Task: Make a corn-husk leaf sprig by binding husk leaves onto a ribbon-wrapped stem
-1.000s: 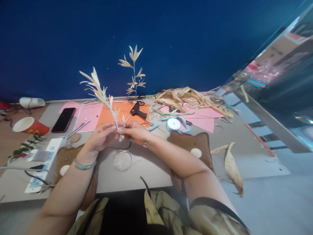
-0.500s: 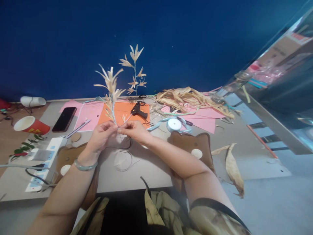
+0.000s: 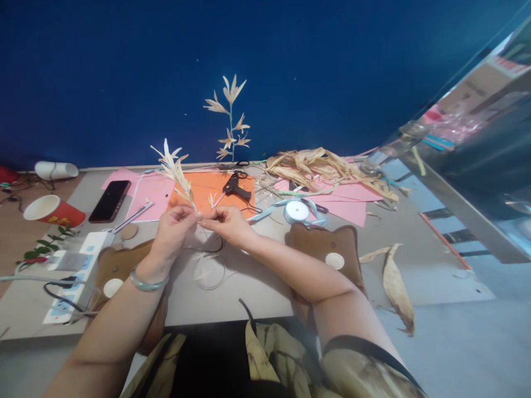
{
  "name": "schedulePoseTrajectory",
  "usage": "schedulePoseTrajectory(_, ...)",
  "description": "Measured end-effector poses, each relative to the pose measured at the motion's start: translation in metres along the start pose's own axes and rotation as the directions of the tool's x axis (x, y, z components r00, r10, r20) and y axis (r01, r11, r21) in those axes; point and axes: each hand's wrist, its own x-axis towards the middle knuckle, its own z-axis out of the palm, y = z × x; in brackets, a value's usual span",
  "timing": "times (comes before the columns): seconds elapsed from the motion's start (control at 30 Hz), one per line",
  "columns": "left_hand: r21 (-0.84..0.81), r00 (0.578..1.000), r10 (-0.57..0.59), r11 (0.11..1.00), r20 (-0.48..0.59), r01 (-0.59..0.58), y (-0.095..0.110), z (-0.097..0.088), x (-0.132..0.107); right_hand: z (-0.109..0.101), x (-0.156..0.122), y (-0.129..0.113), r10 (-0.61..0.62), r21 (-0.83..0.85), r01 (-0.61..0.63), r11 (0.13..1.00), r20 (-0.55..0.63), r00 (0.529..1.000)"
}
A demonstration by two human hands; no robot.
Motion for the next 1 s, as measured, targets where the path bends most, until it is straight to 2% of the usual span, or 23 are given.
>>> schedulePoseTrajectory(0.23, 0.081, 0.996, 0.08, 0.994, -0.025, -0.078, 0.003, 0.001, -0.002, 0.0, 0.0, 0.0, 0.02, 0.011, -0.02, 1.0, 0.02, 1.0)
schedulePoseTrajectory(0.43, 0.071, 0.995, 0.071, 0.995, -0.067, -0.066, 0.009, 0.002, -0.004, -0.001, 0.001, 0.001, 0.064, 0.051, -0.067, 0.996, 0.056, 0.996)
schedulePoseTrajectory(0.6, -0.096, 0.995, -0.074, 0.992, 0.066, 0.08, 0.01, 0.003, -0.005, -0.001, 0.001, -0.002, 0.107, 0.104, -0.116, 0.988, 0.089, 0.99)
schedulePoseTrajectory(0.7, -0.158, 0.971, -0.164, 0.969, 0.174, 0.192, 0.011, 0.002, -0.003, -0.001, 0.0, -0.003, 0.13, 0.181, -0.153, 0.971, 0.133, 0.983)
schedulePoseTrajectory(0.8, -0.19, 0.94, -0.196, 0.948, 0.28, 0.255, 0.012, 0.0, -0.002, -0.001, 0.0, -0.004, 0.141, 0.246, -0.175, 0.953, 0.149, 0.979)
schedulePoseTrajectory(0.9, -0.192, 0.948, -0.154, 0.958, 0.28, 0.212, 0.012, -0.002, 0.0, 0.0, 0.0, -0.002, 0.129, 0.228, -0.148, 0.962, 0.098, 0.987)
schedulePoseTrajectory(1.0, -0.124, 0.979, -0.048, 0.99, 0.198, 0.074, 0.01, -0.003, 0.0, 0.0, 0.001, 0.001, 0.086, 0.15, -0.09, 0.985, 0.032, 0.996)
